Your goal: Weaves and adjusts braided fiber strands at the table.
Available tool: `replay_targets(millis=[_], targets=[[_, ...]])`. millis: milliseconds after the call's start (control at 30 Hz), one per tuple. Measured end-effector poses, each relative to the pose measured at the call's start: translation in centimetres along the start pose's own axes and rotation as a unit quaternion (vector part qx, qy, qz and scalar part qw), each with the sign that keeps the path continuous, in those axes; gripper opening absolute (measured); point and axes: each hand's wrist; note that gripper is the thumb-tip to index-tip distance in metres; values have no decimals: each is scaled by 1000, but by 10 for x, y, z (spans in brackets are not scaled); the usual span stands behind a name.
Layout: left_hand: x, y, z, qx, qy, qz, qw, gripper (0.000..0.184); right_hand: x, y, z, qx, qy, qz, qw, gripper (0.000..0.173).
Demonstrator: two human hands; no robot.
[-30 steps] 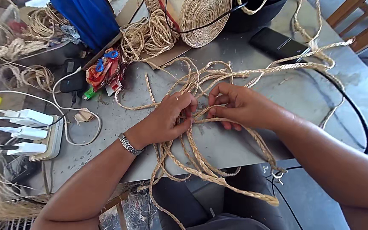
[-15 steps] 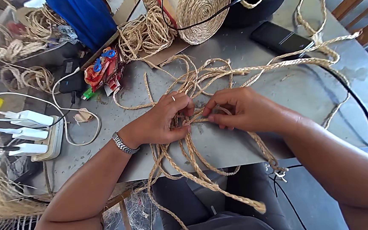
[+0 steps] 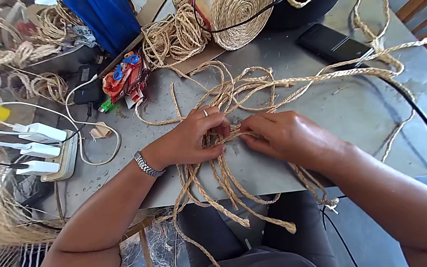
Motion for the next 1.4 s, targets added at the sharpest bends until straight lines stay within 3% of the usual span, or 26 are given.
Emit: replay_targets(millis=[200, 500, 667, 900, 1033, 1100, 1167, 1400], targets=[[2, -3, 3, 0, 20, 28, 999, 18, 9, 0, -3, -9, -10, 0, 1000, 21], [2, -8, 5, 16, 28, 68, 997, 24, 36, 7, -2, 86, -120, -88, 985, 19], [3, -9, 8, -11, 61, 82, 995, 22, 33, 8, 2, 122, -140, -77, 980, 20], [3, -9, 8, -3, 61, 60, 996, 21, 27, 16, 2, -2, -155, -118, 981, 17], [1, -9, 13, 23, 80, 51, 995, 18, 26, 13, -2, -32, -119, -99, 987, 10], [1, -9, 14, 24, 82, 56, 995, 10, 21, 13, -2, 15, -111, -58, 992, 10], [1, -8, 14, 23, 84, 54, 995, 19, 17, 14, -1, 80, -120, -34, 989, 11], [1, -9, 10, 6, 75, 31, 997, 14, 11, 19, 10, 195, -169, -22, 966, 17]])
Point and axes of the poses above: each hand's wrist, its own x-axis towards the middle knuckle, its own y-axis out of the back of the hand, z = x × y, and after that the axes turned 12 degrees about x, right-handed
